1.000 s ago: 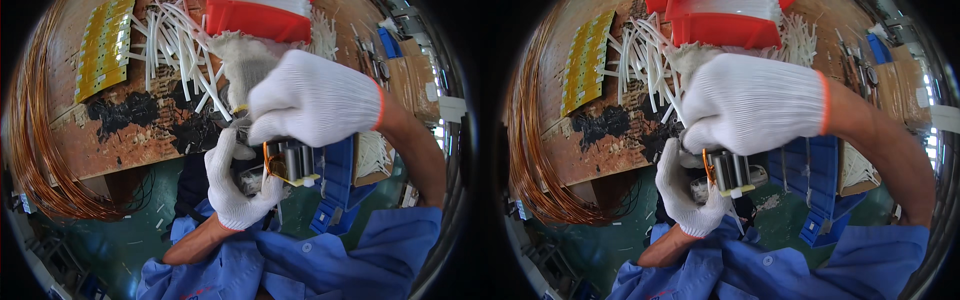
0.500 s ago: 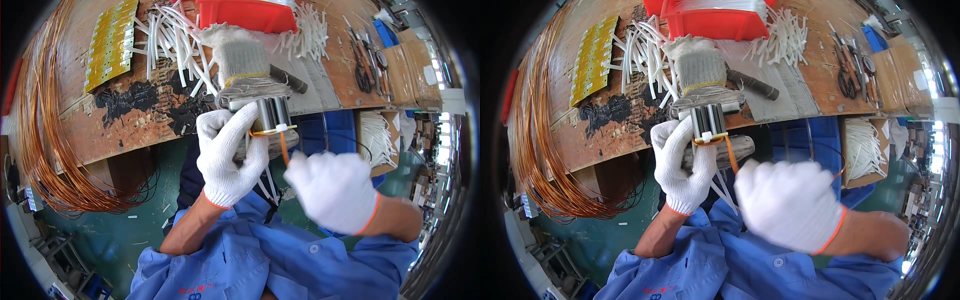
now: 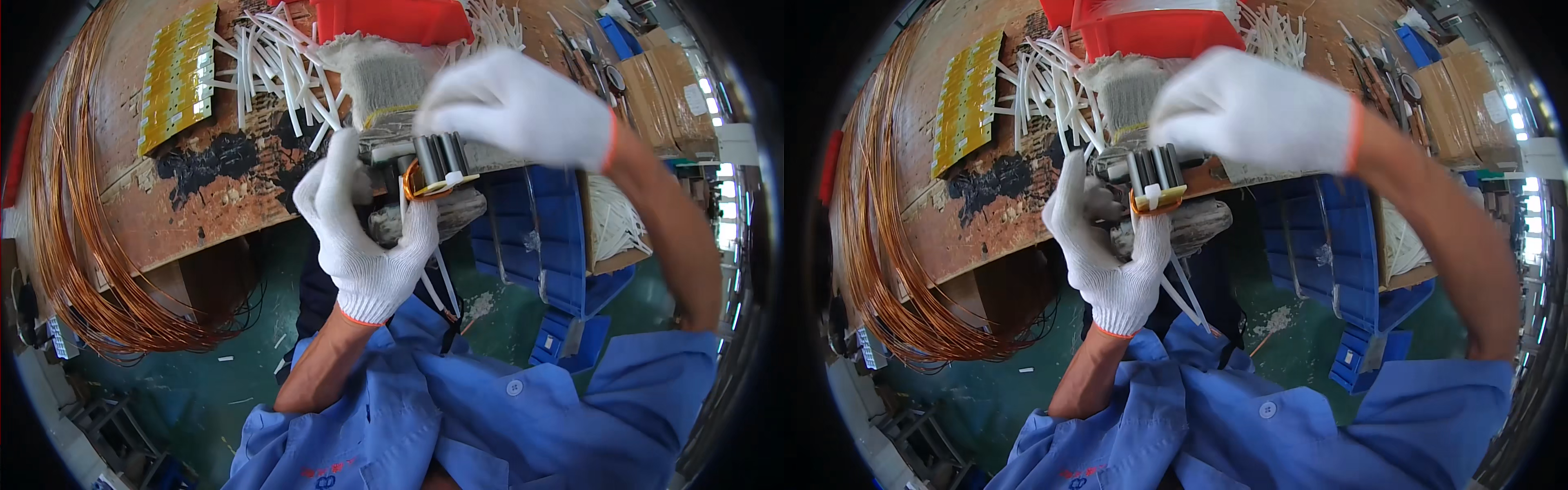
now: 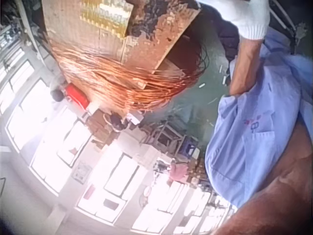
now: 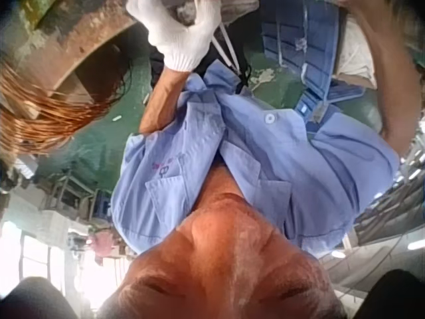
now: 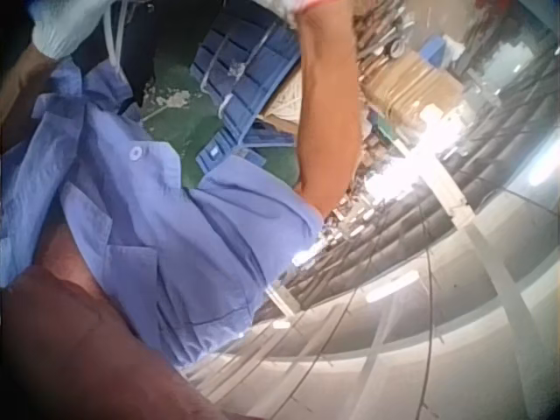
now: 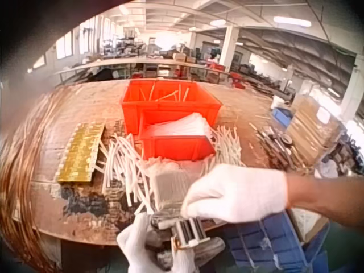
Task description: Assembling small electrical transformers or coils at a workbench.
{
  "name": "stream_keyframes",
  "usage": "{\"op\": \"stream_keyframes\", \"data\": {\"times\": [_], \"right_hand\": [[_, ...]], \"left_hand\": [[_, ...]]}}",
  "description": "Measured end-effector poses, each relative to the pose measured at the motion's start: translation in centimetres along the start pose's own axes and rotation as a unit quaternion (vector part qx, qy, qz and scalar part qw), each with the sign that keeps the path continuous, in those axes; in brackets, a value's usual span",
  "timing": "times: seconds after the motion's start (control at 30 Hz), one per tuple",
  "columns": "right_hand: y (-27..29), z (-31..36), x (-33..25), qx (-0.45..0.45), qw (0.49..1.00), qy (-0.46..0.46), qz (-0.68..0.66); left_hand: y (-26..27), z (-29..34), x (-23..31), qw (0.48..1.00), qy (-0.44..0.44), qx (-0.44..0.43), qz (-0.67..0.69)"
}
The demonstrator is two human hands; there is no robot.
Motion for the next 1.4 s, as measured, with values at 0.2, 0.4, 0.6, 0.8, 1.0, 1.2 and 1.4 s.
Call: {"op": "stream_keyframes", "data": {"times": [0.2,0.4,0.6,0.8,1.0,1.2,1.4], "right_hand": [[-3.1,6.9,-1.2,0.158,0.983,-0.065,-0.064],[-2.8,5.5,-0.6,0.08,0.992,-0.077,-0.064],[-3.1,5.6,-1.1,0.148,0.988,-0.042,0.022],[-9.1,12.8,-7.9,0.155,0.842,-0.006,0.517],[-9.1,4.5,-14.0,0.102,0.851,0.126,0.5],[-1.0,-4.7,-4.2,-0.115,0.972,0.133,0.156],[-2.7,7.6,-2.4,0.063,0.986,-0.121,0.095]], "left_hand": [[0.2,-0.5,1.6,0.991,-0.069,-0.111,-0.018],[0.0,-1.4,0.9,0.986,0.004,-0.124,0.115],[-0.4,-2.0,0.6,0.988,-0.024,-0.115,0.104],[-1.0,-1.0,4.0,0.97,-0.207,-0.125,-0.02],[-1.0,-0.6,0.9,0.993,-0.086,-0.011,0.074],[-1.1,-0.4,1.0,0.997,-0.002,-0.054,0.062],[-0.7,-1.6,1.6,0.989,-0.123,-0.087,0.01]]}}
Point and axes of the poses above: each hand's wrist, its own z-axis away from the middle knuckle, its own y-axis out of the back of the hand, x = y × z, the point moved 6 cm from there along -z, towards the middle knuckle, and after that the axes turned 3 degrees about -z, right-handed, at the moved point
